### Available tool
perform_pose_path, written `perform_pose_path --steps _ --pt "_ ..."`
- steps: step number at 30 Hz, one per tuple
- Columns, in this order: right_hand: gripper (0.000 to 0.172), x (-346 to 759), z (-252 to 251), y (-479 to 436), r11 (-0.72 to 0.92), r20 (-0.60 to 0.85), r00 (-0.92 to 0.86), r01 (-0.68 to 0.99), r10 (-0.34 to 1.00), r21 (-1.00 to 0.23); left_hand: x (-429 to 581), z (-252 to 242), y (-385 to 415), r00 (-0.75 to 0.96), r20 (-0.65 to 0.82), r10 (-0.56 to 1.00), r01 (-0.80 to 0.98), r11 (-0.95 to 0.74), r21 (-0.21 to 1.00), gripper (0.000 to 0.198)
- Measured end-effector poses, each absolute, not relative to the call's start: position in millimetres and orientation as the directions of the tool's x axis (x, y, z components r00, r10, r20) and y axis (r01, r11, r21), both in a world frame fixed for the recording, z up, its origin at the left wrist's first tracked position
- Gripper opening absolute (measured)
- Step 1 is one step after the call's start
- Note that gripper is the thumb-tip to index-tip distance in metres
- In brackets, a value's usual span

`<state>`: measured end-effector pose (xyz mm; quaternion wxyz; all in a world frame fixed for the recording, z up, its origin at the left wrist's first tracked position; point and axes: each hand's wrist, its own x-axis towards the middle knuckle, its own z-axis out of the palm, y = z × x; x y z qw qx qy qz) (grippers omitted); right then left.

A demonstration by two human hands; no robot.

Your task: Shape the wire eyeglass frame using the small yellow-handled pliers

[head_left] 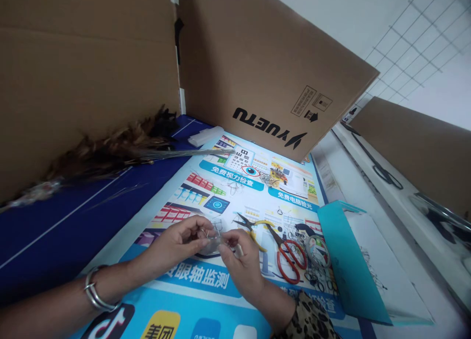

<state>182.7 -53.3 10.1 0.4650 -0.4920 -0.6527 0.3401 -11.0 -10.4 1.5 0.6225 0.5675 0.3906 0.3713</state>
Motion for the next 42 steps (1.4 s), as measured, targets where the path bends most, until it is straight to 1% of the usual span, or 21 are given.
perform_pose_path --steps 5,9,11,12,14,16,17,18,20,22,25,30,36,42 --pt "0.006 187 7 -49 0.398 0.402 -0.083 0.415 0.912 -0.818 -11 1 -10 0.413 -0.065 0.909 -0.009 0.075 0.997 0.010" --pt "0.008 189 4 -47 0.499 0.508 -0.136 0.511 0.851 -0.700 -12 -4 -10 0.419 -0.069 0.905 -0.006 0.079 0.997 0.009" --pt "0.009 191 4 -46 0.560 0.578 -0.181 0.584 0.795 -0.587 -12 -8 -10 0.425 -0.078 0.902 -0.003 0.088 0.996 0.010" --pt "0.010 192 5 -46 0.592 0.613 -0.222 0.629 0.758 -0.504 -13 -10 -10 0.429 -0.083 0.899 -0.001 0.092 0.996 0.011" --pt "0.016 194 8 -47 0.647 0.652 -0.347 0.703 0.674 -0.295 -13 -14 -9 0.431 -0.084 0.898 0.005 0.091 0.996 0.012" --pt "0.022 196 14 -50 0.695 0.628 -0.499 0.712 0.597 -0.095 -12 -17 -10 0.431 -0.071 0.900 0.028 0.065 0.997 0.010" --pt "0.024 197 17 -51 0.721 0.603 -0.565 0.693 0.563 -0.023 -12 -17 -10 0.434 -0.062 0.899 0.044 0.048 0.998 0.010" --pt "0.024 197 20 -52 0.740 0.580 -0.612 0.672 0.537 0.023 -12 -17 -10 0.439 -0.055 0.897 0.058 0.032 0.998 0.009" --pt "0.022 196 22 -52 0.752 0.571 -0.640 0.657 0.514 0.060 -12 -15 -11 0.447 -0.047 0.893 0.083 0.011 0.997 0.008" --pt "0.019 194 20 -52 0.724 0.605 -0.593 0.688 0.531 0.040 -12 -12 -12 0.442 -0.043 0.896 0.104 -0.003 0.995 0.008" --pt "0.012 191 13 -49 0.677 0.645 -0.498 0.735 0.580 -0.040 -12 -8 -12 0.416 -0.021 0.909 0.121 -0.033 0.992 0.009" --pt "0.011 188 4 -48 0.654 0.632 -0.413 0.730 0.655 -0.200 -14 -9 -12 0.416 -0.022 0.909 0.053 0.000 0.999 0.011" --pt "0.011 186 3 -49 0.617 0.611 -0.293 0.663 0.735 -0.424 -15 -18 -10 0.473 -0.073 0.878 -0.031 0.100 0.995 0.014" --pt "0.008 185 5 -48 0.574 0.559 -0.222 0.562 0.799 -0.595 -16 -17 -8 0.480 -0.095 0.872 -0.048 0.135 0.990 0.013"
